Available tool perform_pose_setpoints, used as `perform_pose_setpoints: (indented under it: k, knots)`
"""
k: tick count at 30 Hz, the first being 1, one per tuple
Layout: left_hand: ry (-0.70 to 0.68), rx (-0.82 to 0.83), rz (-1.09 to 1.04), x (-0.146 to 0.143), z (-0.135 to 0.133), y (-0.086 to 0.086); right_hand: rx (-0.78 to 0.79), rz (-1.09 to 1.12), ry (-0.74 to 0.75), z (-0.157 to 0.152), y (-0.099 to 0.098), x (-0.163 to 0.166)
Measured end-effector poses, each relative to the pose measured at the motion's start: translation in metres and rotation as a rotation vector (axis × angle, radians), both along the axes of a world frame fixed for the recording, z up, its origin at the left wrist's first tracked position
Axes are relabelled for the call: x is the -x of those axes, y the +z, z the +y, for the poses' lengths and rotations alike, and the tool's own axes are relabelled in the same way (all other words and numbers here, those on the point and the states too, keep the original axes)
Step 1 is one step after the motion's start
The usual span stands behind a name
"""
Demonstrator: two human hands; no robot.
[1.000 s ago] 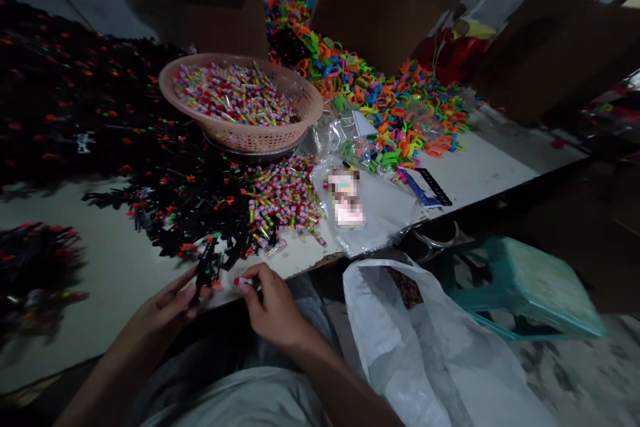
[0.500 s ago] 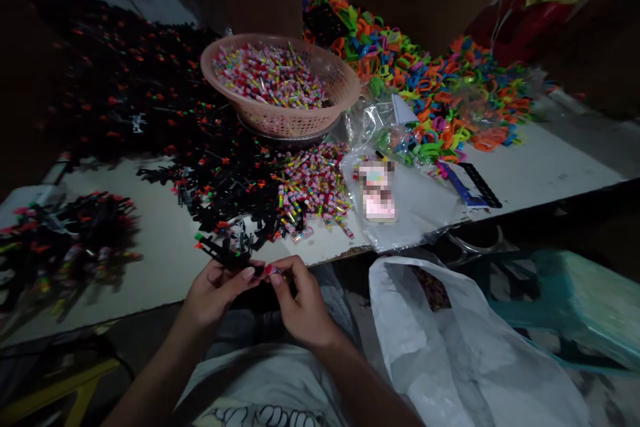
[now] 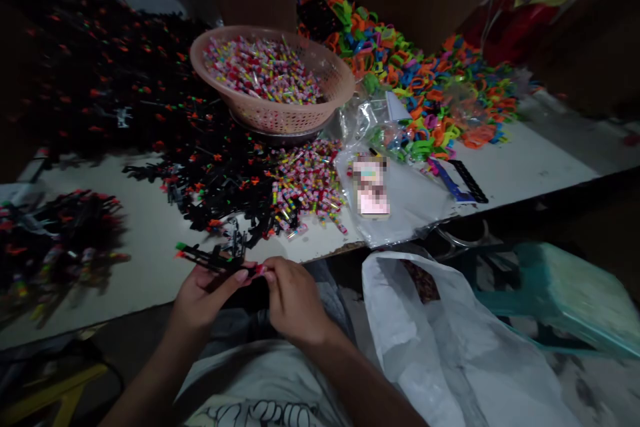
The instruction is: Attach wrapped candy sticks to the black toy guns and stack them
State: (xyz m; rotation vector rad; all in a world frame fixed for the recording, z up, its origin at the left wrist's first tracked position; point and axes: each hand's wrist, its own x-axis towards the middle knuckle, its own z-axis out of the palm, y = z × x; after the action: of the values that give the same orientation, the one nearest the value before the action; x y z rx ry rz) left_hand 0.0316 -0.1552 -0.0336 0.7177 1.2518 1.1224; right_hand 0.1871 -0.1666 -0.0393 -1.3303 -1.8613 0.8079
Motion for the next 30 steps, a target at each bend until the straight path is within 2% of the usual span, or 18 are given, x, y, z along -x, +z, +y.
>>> perform_pose_setpoints:
  k: [4, 9, 18, 24, 26, 30]
  knots:
    - [0.056, 0.031, 0.005, -0.001, -0.002, -0.002, -0.043, -0.217, 0.042, 0.003, 0.007, -0.001]
    - [0.142, 0.096, -0.057, -0.009, -0.005, -0.003, -0.048, -0.291, 0.130, 0.006, 0.017, -0.006]
    - [0.154, 0.138, -0.140, -0.016, -0.009, -0.009, 0.055, -0.181, 0.110, 0.004, 0.027, -0.011]
    - [0.148, 0.119, -0.153, -0.015, -0.007, -0.003, 0.106, -0.066, 0.100, 0.001, 0.030, -0.010]
    - [0.131, 0.082, -0.102, -0.014, -0.007, 0.000, 0.084, -0.119, 0.088, 0.001, 0.029, -0.008]
    - [0.152, 0.073, 0.025, -0.012, -0.009, 0.001, -0.012, -0.364, 0.104, 0.001, 0.023, -0.003]
